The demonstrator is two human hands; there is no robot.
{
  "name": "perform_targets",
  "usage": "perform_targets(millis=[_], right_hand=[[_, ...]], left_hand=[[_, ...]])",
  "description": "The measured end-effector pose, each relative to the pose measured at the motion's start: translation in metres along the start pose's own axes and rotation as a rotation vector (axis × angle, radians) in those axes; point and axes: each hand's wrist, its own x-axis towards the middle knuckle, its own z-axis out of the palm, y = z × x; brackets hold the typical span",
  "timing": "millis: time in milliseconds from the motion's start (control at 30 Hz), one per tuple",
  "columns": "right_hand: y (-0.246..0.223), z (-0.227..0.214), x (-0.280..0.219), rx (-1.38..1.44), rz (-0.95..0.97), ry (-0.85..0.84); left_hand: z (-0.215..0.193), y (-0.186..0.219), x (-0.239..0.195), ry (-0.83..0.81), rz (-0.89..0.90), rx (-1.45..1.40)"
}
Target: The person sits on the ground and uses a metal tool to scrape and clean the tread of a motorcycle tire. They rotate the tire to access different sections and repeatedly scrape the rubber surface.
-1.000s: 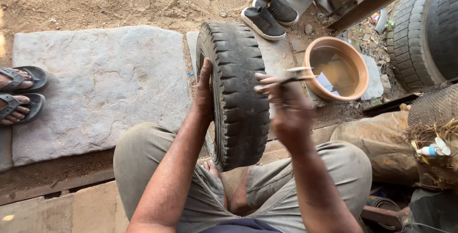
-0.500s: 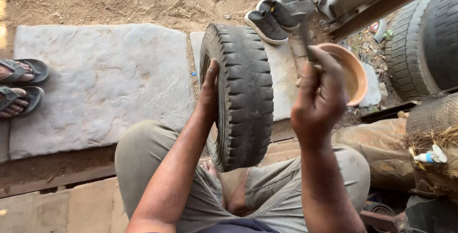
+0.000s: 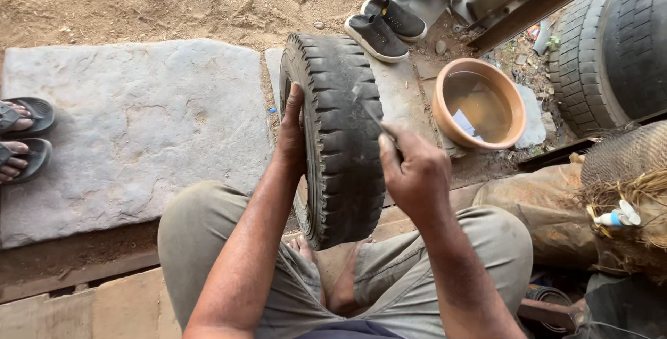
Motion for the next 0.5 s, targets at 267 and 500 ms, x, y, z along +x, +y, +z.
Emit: perform_targets(millis=[267, 500], right_hand=[[0.012, -0.005, -0.034, 0.157, 0.221, 0.082], [0.008, -0.016, -0.052, 0.373, 0.228, 0.121]], left_hand=[[-0.005, -0.005, 0.009, 0.04, -0.007, -0.003], [-0.008, -0.003, 0.009, 0.024, -0.049, -0.01]])
